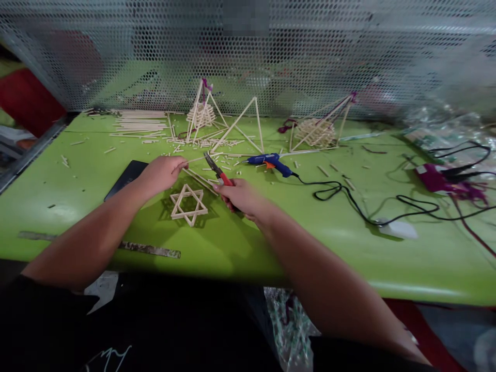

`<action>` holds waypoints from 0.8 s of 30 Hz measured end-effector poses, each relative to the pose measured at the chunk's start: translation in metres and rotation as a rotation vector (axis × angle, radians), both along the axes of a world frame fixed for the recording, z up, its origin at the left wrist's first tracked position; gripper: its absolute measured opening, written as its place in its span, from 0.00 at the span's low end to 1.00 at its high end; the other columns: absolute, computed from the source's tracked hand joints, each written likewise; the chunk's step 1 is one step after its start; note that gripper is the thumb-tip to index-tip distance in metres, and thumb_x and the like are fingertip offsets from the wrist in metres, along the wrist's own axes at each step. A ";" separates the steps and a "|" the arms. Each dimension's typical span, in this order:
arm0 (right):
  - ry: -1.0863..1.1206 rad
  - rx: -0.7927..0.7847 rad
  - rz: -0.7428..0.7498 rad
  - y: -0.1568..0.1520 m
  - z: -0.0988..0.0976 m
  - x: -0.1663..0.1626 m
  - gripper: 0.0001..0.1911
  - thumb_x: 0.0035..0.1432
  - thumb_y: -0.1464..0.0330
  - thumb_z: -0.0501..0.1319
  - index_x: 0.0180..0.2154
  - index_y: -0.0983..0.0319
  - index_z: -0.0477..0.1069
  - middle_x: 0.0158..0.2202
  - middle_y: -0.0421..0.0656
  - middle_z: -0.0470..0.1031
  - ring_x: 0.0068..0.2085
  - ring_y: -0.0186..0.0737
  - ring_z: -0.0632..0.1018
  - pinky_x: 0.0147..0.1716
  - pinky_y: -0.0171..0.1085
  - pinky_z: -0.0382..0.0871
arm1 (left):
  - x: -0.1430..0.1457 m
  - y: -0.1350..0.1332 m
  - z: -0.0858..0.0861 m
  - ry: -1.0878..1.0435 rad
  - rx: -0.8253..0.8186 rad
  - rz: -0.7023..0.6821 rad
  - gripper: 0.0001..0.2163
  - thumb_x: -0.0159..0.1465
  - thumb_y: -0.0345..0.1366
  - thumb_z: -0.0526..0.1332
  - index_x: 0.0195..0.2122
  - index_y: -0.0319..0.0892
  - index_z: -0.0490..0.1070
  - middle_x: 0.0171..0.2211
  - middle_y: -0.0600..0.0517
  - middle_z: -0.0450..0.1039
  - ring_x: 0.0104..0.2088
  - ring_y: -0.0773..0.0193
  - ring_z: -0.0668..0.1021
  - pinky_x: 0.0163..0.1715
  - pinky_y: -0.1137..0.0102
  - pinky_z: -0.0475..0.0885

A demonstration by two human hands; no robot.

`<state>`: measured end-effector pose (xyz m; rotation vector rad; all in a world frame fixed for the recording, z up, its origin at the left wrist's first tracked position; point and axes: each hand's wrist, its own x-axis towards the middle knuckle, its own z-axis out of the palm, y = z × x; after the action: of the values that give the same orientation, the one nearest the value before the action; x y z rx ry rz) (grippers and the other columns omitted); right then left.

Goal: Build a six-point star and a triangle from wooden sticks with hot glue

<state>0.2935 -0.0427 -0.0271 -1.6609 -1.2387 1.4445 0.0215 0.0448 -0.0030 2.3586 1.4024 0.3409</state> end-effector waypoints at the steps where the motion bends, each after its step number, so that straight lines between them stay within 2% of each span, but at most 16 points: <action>1: 0.003 -0.006 -0.001 0.000 0.001 0.000 0.29 0.67 0.53 0.83 0.27 0.56 0.69 0.22 0.37 0.70 0.22 0.34 0.68 0.19 0.35 0.63 | 0.000 0.000 0.000 0.007 0.002 0.002 0.18 0.80 0.28 0.58 0.59 0.44 0.89 0.57 0.41 0.91 0.48 0.52 0.90 0.53 0.59 0.83; 8: 0.039 -0.046 0.008 0.004 0.000 0.000 0.31 0.68 0.54 0.83 0.26 0.57 0.68 0.22 0.37 0.69 0.22 0.32 0.67 0.19 0.34 0.62 | 0.001 0.000 0.000 0.029 -0.001 0.028 0.19 0.79 0.27 0.58 0.60 0.43 0.89 0.57 0.40 0.91 0.50 0.52 0.90 0.55 0.59 0.83; 14: 0.103 -0.063 0.028 0.004 -0.003 -0.001 0.32 0.68 0.52 0.82 0.28 0.55 0.64 0.21 0.34 0.65 0.20 0.30 0.62 0.18 0.33 0.55 | 0.002 0.002 -0.004 -0.033 -0.048 0.065 0.17 0.79 0.27 0.58 0.56 0.42 0.88 0.53 0.40 0.91 0.47 0.51 0.89 0.53 0.60 0.81; 17: 0.151 -0.044 0.040 0.001 -0.004 0.001 0.31 0.64 0.51 0.84 0.30 0.55 0.64 0.23 0.34 0.67 0.21 0.30 0.63 0.18 0.33 0.55 | -0.002 0.001 -0.006 -0.122 -0.096 0.062 0.14 0.82 0.32 0.58 0.53 0.42 0.86 0.47 0.41 0.90 0.42 0.52 0.88 0.48 0.60 0.80; 20: 0.205 -0.008 0.055 -0.004 -0.001 0.008 0.31 0.58 0.49 0.86 0.34 0.55 0.67 0.26 0.33 0.68 0.23 0.31 0.65 0.21 0.33 0.57 | -0.011 -0.005 -0.008 -0.257 -0.170 0.049 0.13 0.85 0.40 0.56 0.57 0.45 0.81 0.42 0.45 0.89 0.38 0.53 0.87 0.43 0.62 0.79; 22: 0.234 0.019 0.078 -0.009 0.003 0.015 0.31 0.54 0.47 0.87 0.38 0.56 0.71 0.28 0.34 0.70 0.26 0.32 0.68 0.24 0.33 0.61 | -0.017 -0.010 -0.009 -0.367 -0.213 0.029 0.13 0.86 0.43 0.56 0.60 0.46 0.77 0.43 0.46 0.90 0.41 0.54 0.89 0.43 0.62 0.80; 24: 0.251 0.046 0.109 -0.013 0.008 0.021 0.32 0.51 0.46 0.87 0.43 0.56 0.76 0.31 0.36 0.72 0.30 0.35 0.71 0.28 0.35 0.66 | -0.022 -0.016 -0.007 -0.470 -0.244 -0.006 0.12 0.85 0.46 0.57 0.56 0.46 0.75 0.46 0.45 0.90 0.43 0.55 0.89 0.46 0.62 0.82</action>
<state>0.3145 -0.0557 -0.0195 -1.3513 -1.2245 1.6213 -0.0003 0.0292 -0.0101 1.9227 1.1383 0.6354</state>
